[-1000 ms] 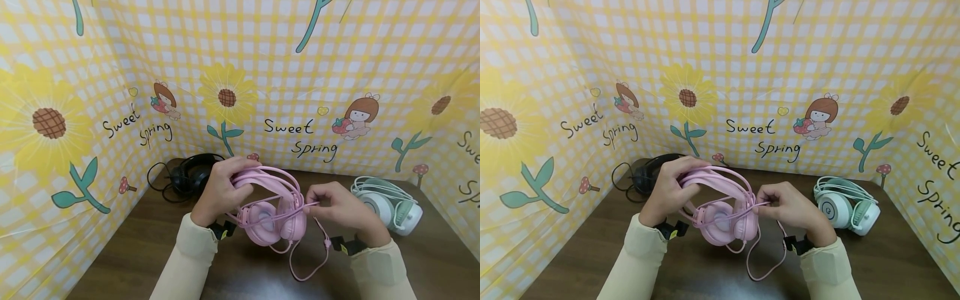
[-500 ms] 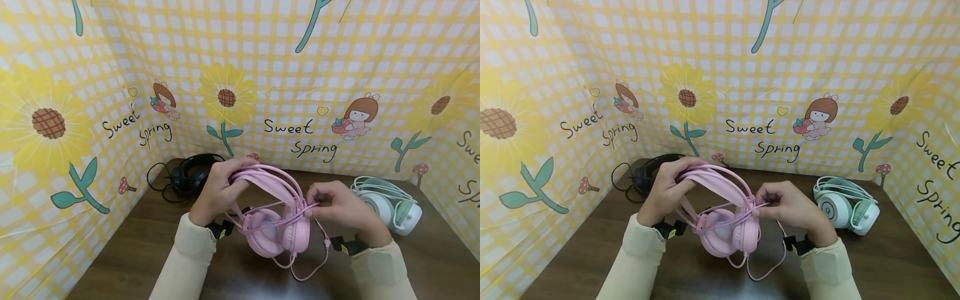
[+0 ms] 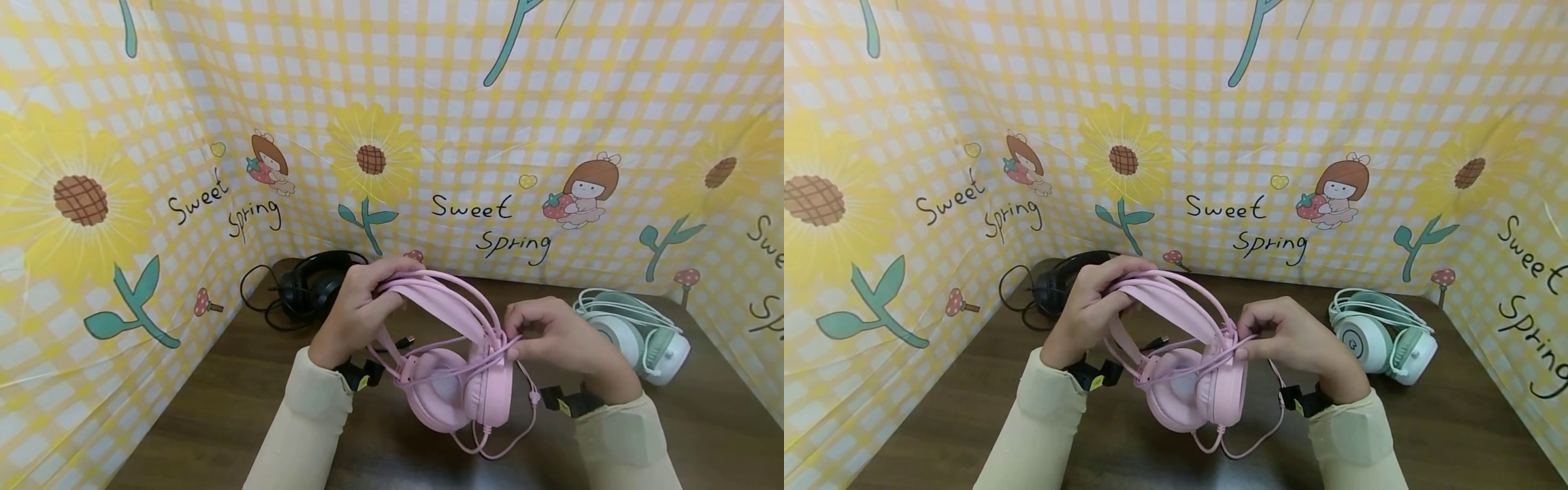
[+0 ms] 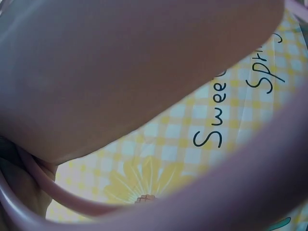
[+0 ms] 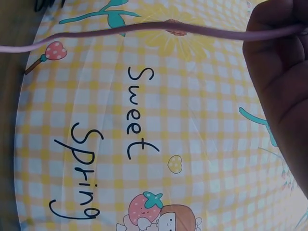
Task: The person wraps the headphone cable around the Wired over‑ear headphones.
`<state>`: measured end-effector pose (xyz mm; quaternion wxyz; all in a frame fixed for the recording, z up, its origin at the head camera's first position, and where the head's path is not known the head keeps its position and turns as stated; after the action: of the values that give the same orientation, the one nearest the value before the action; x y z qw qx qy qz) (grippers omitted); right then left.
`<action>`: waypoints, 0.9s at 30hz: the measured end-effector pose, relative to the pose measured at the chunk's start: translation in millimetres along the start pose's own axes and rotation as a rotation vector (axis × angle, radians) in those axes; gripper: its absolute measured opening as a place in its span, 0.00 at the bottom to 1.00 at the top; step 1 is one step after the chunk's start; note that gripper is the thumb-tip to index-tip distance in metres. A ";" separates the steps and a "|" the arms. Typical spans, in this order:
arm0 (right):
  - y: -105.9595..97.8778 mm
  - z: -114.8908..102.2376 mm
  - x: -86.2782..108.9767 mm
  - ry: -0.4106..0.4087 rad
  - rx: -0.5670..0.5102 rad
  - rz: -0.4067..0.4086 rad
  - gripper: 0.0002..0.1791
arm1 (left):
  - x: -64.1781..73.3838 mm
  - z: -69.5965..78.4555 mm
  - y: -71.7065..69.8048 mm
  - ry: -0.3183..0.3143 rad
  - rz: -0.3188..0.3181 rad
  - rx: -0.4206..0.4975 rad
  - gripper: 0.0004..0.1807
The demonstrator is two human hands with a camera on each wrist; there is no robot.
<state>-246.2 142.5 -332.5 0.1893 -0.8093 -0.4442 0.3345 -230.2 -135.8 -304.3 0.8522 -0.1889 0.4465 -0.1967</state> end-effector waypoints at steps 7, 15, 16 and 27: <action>-4.5 -4.4 2.3 0.023 0.012 0.051 0.17 | 0.5 1.0 -2.5 0.021 -0.002 0.079 0.15; -7.0 -1.1 2.1 -0.248 -0.114 0.001 0.09 | -0.9 1.5 -3.3 0.074 0.022 0.237 0.18; -7.0 -0.5 1.8 -0.270 -0.119 0.002 0.06 | -1.0 1.6 -3.0 0.079 0.029 0.252 0.18; -3.3 -1.3 -0.1 -0.291 -0.095 0.014 0.07 | -3.2 4.9 8.2 0.125 0.027 0.319 0.19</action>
<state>-247.3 144.2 -329.5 0.0820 -0.7633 -0.4766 0.4284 -226.4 -126.6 -303.6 0.8444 -0.0330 0.4643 -0.2651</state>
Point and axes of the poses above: each hand's wrist, its own x-axis away from the middle knuckle, its own y-axis out of the palm, z = x × y, the point moved 3 cm from there along -x, towards the middle knuckle, and after that the axes turned 10 degrees about -z, right-handed, at the moved point
